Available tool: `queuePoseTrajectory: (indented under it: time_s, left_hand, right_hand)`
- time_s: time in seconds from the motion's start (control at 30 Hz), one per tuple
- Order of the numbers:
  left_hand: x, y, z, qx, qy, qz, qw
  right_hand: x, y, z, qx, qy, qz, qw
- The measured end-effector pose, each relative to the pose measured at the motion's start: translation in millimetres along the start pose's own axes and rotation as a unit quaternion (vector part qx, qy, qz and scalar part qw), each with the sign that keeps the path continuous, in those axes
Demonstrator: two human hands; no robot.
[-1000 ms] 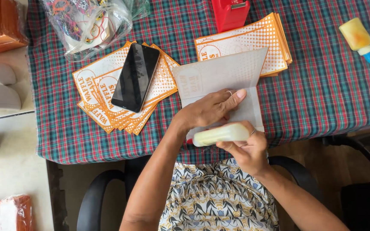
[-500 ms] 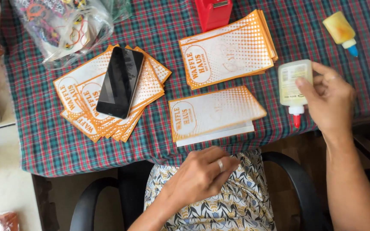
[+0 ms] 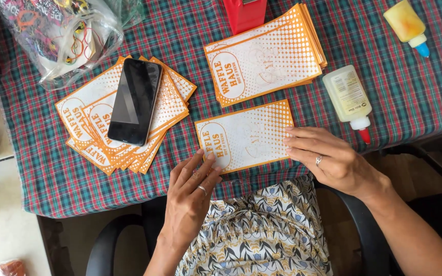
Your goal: The person applies glue from a bottle to the flaps of paper bags and folds them to seal the bags on a plaid-covered table.
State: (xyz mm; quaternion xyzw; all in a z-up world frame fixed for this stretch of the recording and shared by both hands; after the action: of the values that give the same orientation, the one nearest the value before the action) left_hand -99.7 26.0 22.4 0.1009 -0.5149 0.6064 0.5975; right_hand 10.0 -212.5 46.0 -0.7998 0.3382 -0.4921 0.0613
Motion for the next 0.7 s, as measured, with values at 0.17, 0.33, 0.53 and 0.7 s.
queuePoseTrajectory:
  time_s: [0.17,0.33,0.53,0.7]
  left_hand:
    - [-1.3,-1.3,-2.4,0.004,-0.009,0.002,1.0]
    - [-2.0,-1.7,-3.6,0.011,-0.011,0.003,1.0]
    - [-2.1,-0.9,-4.1,0.018,-0.008,0.011,1.0]
    - [-3.7,2.4,-6.3,0.029,0.001,0.012,0.999]
  right_hand:
    - [-0.8,4.1,7.3,-0.02,-0.014,0.0,1.0]
    - [-0.6,3.4,10.5,-0.039,-0.031,0.001,0.999]
    - [1.9,2.4,13.9,-0.036,-0.026,0.001,0.999]
    - [-4.8,-1.1,31.4,-0.108,0.144,-0.115,0.977]
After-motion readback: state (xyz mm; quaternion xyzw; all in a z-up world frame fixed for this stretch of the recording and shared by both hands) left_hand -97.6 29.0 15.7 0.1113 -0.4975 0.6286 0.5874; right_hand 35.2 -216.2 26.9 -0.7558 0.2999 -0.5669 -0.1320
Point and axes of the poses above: each hand's wrist, its own y-axis away from the middle knuckle, its own x-axis out of the back of the hand, z = x × y, the point moved 6 cm from there along -y, towards the middle knuckle, and after that the axes turned 6 degrees about -x, right-handed, at the moved point
